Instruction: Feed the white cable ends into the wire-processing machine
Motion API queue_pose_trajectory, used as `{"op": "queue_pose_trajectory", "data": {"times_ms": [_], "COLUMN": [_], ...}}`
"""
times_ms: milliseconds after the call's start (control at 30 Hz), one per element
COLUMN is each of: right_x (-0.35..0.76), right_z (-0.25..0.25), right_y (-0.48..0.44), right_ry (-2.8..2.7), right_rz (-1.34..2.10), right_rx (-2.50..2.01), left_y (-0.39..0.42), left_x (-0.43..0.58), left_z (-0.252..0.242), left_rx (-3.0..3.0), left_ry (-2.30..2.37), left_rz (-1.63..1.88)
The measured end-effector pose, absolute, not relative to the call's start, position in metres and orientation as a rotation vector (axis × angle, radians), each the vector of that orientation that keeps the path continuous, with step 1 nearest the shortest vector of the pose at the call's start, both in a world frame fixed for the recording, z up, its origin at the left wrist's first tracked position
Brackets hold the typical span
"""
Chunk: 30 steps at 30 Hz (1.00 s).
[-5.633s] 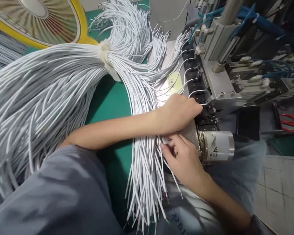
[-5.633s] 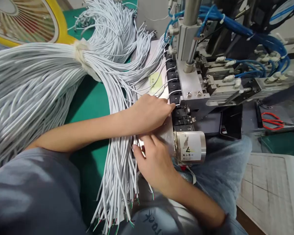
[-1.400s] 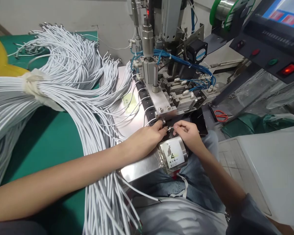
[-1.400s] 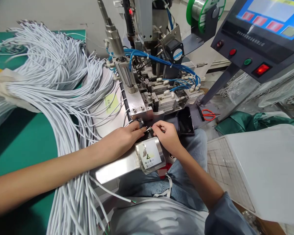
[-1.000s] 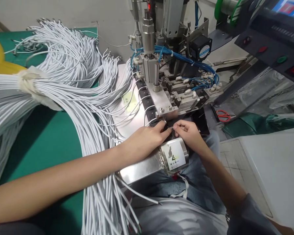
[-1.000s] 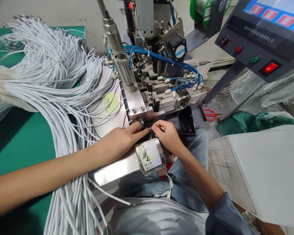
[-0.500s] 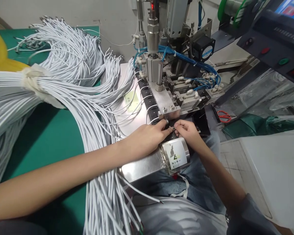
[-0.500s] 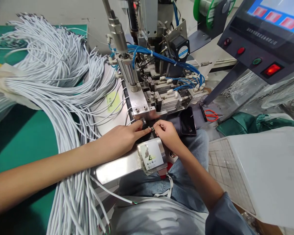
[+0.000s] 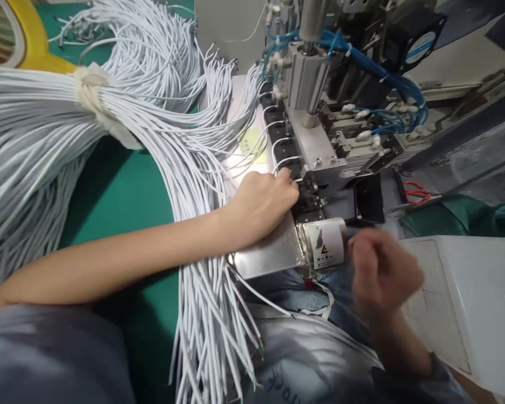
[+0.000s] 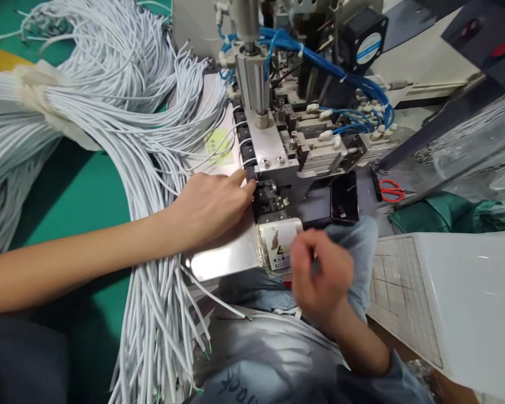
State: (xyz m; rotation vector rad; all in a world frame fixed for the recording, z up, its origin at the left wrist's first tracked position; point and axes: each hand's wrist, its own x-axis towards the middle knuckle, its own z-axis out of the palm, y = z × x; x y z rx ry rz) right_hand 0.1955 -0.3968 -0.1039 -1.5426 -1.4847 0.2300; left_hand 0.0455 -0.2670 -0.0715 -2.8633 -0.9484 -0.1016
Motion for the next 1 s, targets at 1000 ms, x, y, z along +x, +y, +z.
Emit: {"op": "queue_pose_trajectory", "data": {"times_ms": [1000], "right_x": [0.209], "right_z": [-0.095], "right_y": [-0.348], "right_ry": [-1.037], "right_rz": [1.004], "right_rx": [-1.173], "left_y": [-0.272], "left_x": [0.045], "left_z": [-0.064], "left_rx": [-3.406], "left_ry": [-0.645], "left_rz": [-0.727]}}
